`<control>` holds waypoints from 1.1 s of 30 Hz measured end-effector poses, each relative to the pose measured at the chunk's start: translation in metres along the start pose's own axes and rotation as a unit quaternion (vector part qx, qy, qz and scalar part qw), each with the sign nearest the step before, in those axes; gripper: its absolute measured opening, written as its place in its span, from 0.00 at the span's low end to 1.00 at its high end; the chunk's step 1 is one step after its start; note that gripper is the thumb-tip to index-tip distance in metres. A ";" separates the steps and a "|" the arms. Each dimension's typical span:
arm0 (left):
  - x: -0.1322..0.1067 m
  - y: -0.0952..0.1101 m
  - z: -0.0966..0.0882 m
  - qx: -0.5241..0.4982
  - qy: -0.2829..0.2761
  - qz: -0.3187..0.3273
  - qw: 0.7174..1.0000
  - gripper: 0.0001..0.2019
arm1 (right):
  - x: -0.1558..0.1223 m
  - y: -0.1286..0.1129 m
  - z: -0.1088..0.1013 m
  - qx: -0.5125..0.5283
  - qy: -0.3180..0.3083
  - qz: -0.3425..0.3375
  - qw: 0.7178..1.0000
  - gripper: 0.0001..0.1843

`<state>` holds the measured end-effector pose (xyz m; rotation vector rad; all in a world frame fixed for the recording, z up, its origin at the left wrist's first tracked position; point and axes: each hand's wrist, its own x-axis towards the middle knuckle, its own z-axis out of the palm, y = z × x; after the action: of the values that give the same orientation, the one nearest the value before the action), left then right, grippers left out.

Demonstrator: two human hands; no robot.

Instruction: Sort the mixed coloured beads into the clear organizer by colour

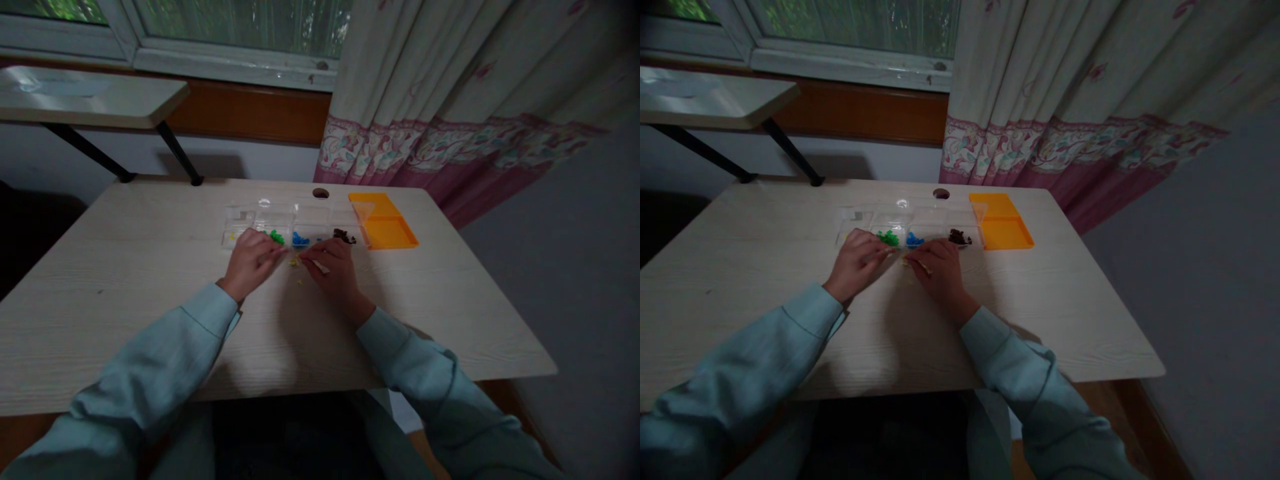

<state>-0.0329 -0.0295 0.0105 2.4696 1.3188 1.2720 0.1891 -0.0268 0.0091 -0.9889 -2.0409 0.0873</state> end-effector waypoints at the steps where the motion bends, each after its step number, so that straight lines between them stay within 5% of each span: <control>1: 0.000 0.006 0.004 -0.018 -0.009 -0.005 1.000 0.09 | 0.000 -0.002 -0.001 -0.006 -0.007 0.003 1.000 0.08; 9: -0.003 0.015 0.012 -0.084 -0.053 -0.034 0.994 0.11 | 0.000 -0.016 -0.008 -0.060 -0.088 0.001 0.994 0.12; 20: 0.001 0.012 0.007 -0.083 -0.041 -0.006 0.996 0.11 | -0.003 -0.008 -0.006 -0.071 -0.070 0.003 0.995 0.12; 23: 0.003 -0.001 -0.004 -0.023 0.002 -0.021 1.000 0.10 | -0.005 0.001 -0.003 -0.082 -0.049 0.034 0.995 0.13; 28: -0.001 -0.039 -0.026 0.087 0.112 -0.111 0.984 0.13 | -0.004 0.005 0.002 -0.122 -0.103 0.058 0.986 0.11; 33: -0.004 -0.060 -0.036 0.124 0.123 -0.148 0.973 0.13 | -0.004 -0.001 0.005 -0.122 -0.153 0.022 0.980 0.10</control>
<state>-0.0984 -0.0054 0.0077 2.1913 1.9306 1.4475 0.1857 -0.0289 0.0039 -1.2343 -2.3515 0.0117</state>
